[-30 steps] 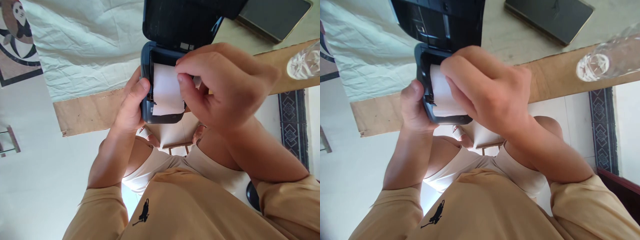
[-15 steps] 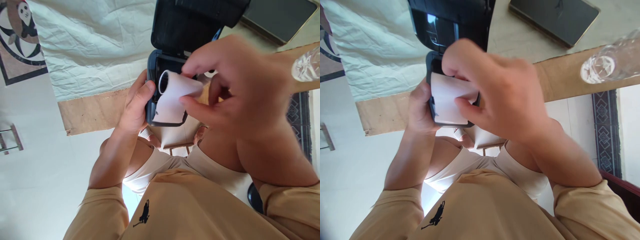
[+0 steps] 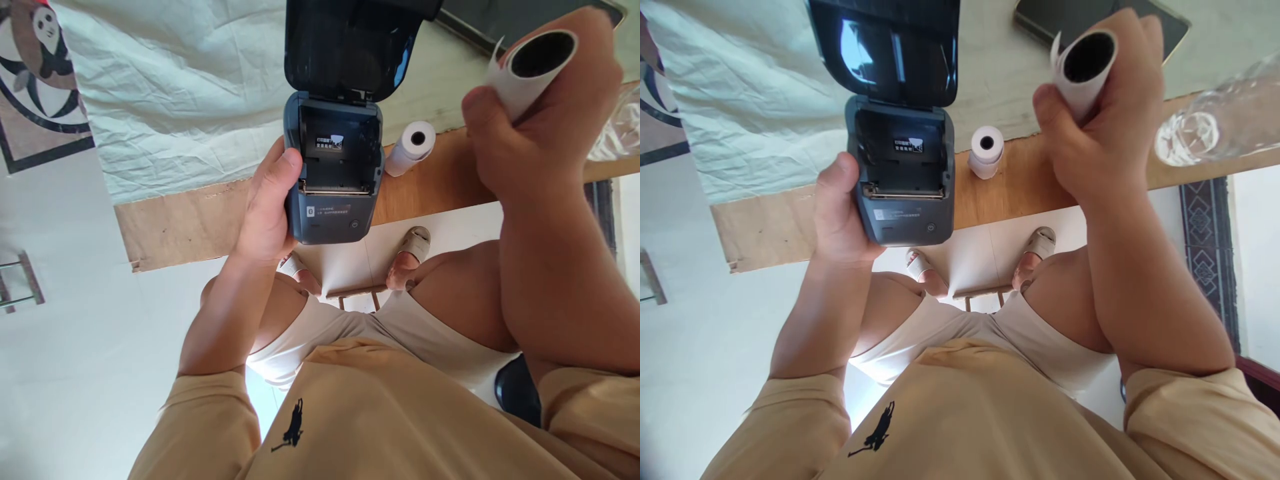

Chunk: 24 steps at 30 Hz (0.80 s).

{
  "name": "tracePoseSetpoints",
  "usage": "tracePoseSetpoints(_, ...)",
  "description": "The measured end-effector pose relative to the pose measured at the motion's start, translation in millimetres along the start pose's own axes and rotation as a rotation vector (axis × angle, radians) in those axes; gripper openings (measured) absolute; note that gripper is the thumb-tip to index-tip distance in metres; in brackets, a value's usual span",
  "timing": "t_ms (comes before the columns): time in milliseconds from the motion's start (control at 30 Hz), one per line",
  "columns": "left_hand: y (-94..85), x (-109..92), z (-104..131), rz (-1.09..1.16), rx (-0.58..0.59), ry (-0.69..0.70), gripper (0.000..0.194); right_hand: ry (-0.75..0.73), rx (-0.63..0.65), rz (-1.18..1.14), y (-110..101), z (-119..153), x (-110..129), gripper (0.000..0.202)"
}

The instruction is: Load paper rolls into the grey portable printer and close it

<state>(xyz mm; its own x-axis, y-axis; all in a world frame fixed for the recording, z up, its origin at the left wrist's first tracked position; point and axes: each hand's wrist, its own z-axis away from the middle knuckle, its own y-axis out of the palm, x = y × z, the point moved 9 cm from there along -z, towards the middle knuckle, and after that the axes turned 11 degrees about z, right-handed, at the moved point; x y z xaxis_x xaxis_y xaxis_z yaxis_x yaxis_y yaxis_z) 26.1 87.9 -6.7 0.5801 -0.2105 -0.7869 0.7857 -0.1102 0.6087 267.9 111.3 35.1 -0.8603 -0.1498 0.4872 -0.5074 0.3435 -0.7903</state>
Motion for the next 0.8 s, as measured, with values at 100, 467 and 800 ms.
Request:
tracePoseSetpoints(100,1.6,-0.1,0.2,-0.012,0.009,-0.002,0.049,-0.055,-0.099,0.207,-14.7,4.0,10.9,0.023)
tracePoseSetpoints(467,4.8,-2.3,-0.3,0.002,0.0,0.008,0.039,-0.1,-0.072,0.132,-16.2,5.4,18.1,0.048)
tracePoseSetpoints(800,7.6,0.3,0.4,0.018,0.038,-0.035,0.041,-0.244,0.181,0.127,14.9,33.2,71.1,0.034)
